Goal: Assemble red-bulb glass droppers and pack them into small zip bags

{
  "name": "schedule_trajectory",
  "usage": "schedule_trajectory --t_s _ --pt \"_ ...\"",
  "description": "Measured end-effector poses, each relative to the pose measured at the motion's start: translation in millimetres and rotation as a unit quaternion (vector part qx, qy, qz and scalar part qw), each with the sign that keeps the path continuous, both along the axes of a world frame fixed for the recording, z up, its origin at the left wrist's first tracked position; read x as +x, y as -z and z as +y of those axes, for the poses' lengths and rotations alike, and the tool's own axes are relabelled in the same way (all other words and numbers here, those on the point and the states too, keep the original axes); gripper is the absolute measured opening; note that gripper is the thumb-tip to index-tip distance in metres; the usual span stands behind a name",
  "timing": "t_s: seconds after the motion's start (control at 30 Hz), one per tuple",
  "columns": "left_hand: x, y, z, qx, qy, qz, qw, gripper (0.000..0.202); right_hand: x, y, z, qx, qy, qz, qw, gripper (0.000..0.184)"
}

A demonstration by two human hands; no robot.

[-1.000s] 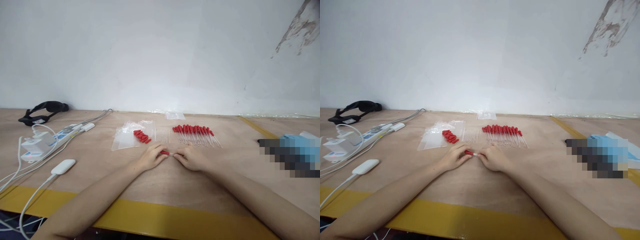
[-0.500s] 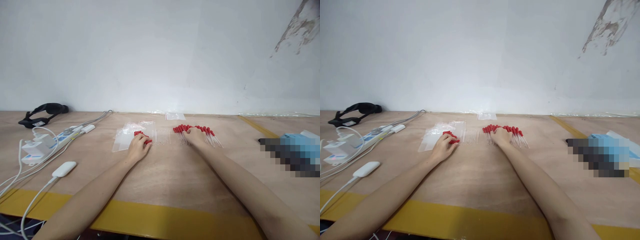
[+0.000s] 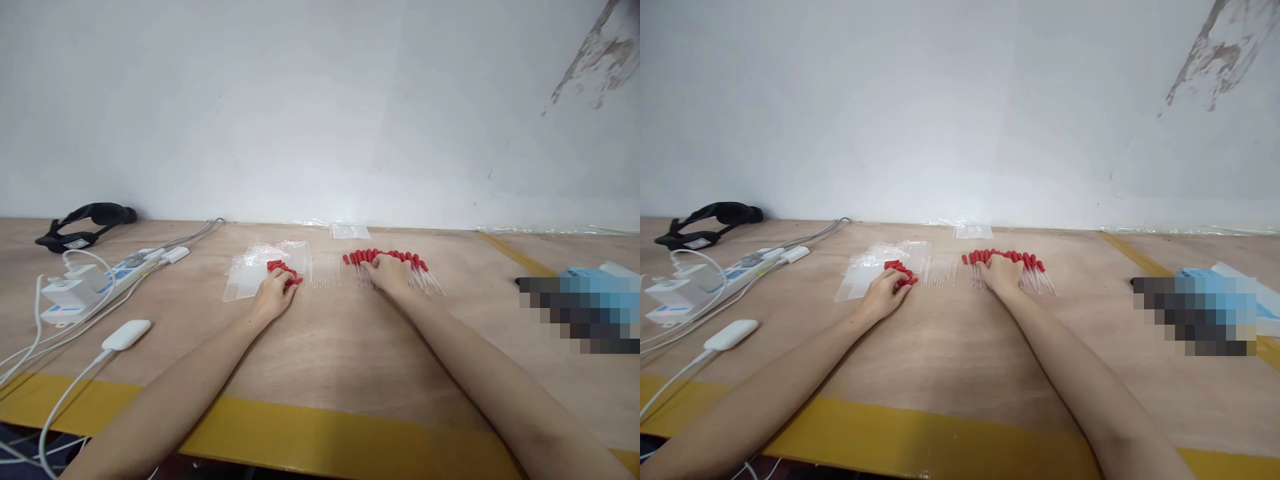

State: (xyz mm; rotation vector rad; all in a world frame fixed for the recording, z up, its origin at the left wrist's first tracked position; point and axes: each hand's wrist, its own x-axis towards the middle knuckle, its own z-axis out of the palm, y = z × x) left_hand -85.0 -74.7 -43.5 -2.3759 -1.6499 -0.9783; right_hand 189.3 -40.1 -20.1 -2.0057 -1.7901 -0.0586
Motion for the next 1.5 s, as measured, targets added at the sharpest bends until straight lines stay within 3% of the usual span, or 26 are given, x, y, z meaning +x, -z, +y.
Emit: schedule_trajectory --t_s 0.1,0.2,0.37,0.63,0.73,0.87,0.97,1.03,1.13,1.33,1.5 --pt "0.3 0.3 0.2 0.002 -0.005 0.001 1.000 0.012 -14.0 -0.9 -4.2 0.017 -0.048 -0.013 0.999 0.033" --pt "0.8 -0.3 -0.3 0.000 -0.007 0.001 1.000 0.014 -36.3 -2.0 -3.6 -0.018 -0.074 -0.040 0.996 0.033" --pt "3.4 -0.5 0.9 -0.012 -0.014 0.000 1.000 0.015 -64.5 -3.7 8.9 -0.070 -0.046 -0.041 0.996 0.027" --pt "12.4 -7.2 -4.1 -0.001 -0.037 0.005 0.999 0.017 -80.2 -7.0 17.4 -0.121 -0.036 -0.030 0.992 0.013" --pt "16.5 -11.2 -12.4 0.013 -0.004 -0.005 1.000 0.013 -74.8 -11.9 6.9 -0.102 -0.061 -0.023 0.993 0.014" --pt "27.9 -13.0 -29.6 0.006 0.092 -0.016 0.996 0.010 -46.3 -9.7 -22.9 -0.032 -0.123 -0.013 0.992 0.026" --pt "37.6 -11.4 -39.7 -0.032 0.148 0.002 0.988 0.010 -17.1 6.1 -47.3 0.054 -0.253 0.037 0.965 0.020" --pt "42.2 -9.5 -41.4 -0.047 0.163 0.007 0.985 0.014 -2.1 18.0 -60.4 0.102 -0.306 0.058 0.945 0.018" --pt "46.2 -7.2 -38.5 -0.054 0.162 -0.008 0.985 0.014 7.1 26.2 -74.7 0.132 -0.330 0.070 0.932 0.022" --pt "52.5 -8.2 -39.6 -0.092 0.168 -0.079 0.978 0.018 -2.7 19.2 -90.7 0.115 -0.357 0.084 0.923 0.024" --pt "57.0 -8.5 -46.3 -0.149 0.178 -0.150 0.961 0.017 -6.7 23.4 -93.2 0.111 -0.371 0.076 0.919 0.024"
